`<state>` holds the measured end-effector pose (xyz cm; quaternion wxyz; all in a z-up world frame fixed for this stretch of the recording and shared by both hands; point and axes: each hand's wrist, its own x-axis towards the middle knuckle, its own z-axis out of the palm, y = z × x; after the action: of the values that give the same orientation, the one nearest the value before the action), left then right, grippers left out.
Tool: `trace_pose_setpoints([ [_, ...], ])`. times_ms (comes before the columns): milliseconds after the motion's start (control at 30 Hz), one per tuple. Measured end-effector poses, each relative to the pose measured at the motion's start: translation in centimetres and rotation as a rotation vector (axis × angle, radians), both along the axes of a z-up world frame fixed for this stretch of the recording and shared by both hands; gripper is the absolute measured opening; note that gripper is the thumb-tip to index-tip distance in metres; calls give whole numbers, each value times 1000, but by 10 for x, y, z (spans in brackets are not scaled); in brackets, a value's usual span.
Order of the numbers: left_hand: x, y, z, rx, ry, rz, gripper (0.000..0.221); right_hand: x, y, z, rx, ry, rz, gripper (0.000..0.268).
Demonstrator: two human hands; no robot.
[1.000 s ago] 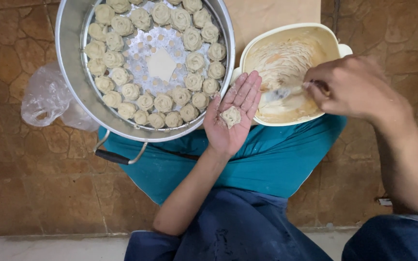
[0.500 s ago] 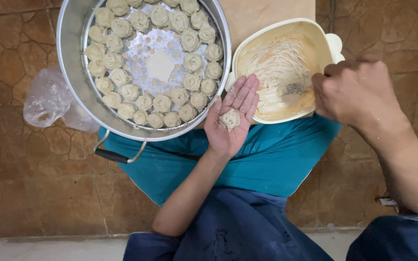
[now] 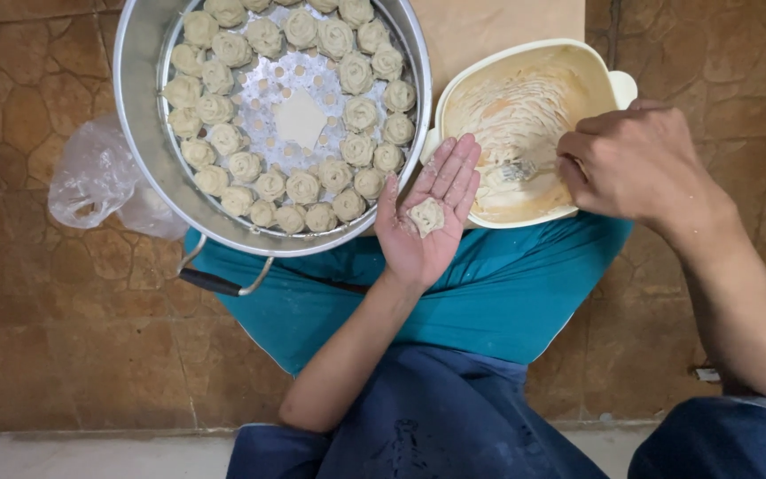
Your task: Assembling dumplings by placing filling on wrappers and folding them by hand.
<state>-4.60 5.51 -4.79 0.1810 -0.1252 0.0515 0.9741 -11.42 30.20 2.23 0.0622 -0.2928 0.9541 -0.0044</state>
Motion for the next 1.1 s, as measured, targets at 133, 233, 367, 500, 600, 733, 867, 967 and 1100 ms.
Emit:
trace_pose_setpoints([
  [133,-1,0,0,32,-34,-6,76,6,7,2,-26,10,-40,11],
  [233,-2,-1,-1,40,-12,-12,76,11,14,3,-32,8,-87,11],
  [367,-3,-3,-2,43,7,-20,71,17,26,5,-50,-32,-132,13],
  [500,-1,-7,2,64,-7,-5,69,22,41,12,-94,-32,-151,16],
  [600,1,-10,8,69,-3,-5,67,32,49,23,-177,-63,-217,14],
  [733,4,-8,20,18,2,-35,69,41,51,41,-263,-18,-209,9],
  [867,8,-5,35,44,-57,-73,74,56,51,61,-387,-51,-184,8],
  [967,12,-3,46,103,-40,-105,76,65,45,75,-450,-101,-142,8],
  [1100,27,-5,63,97,-26,-163,77,72,26,89,-479,-145,-77,8],
])
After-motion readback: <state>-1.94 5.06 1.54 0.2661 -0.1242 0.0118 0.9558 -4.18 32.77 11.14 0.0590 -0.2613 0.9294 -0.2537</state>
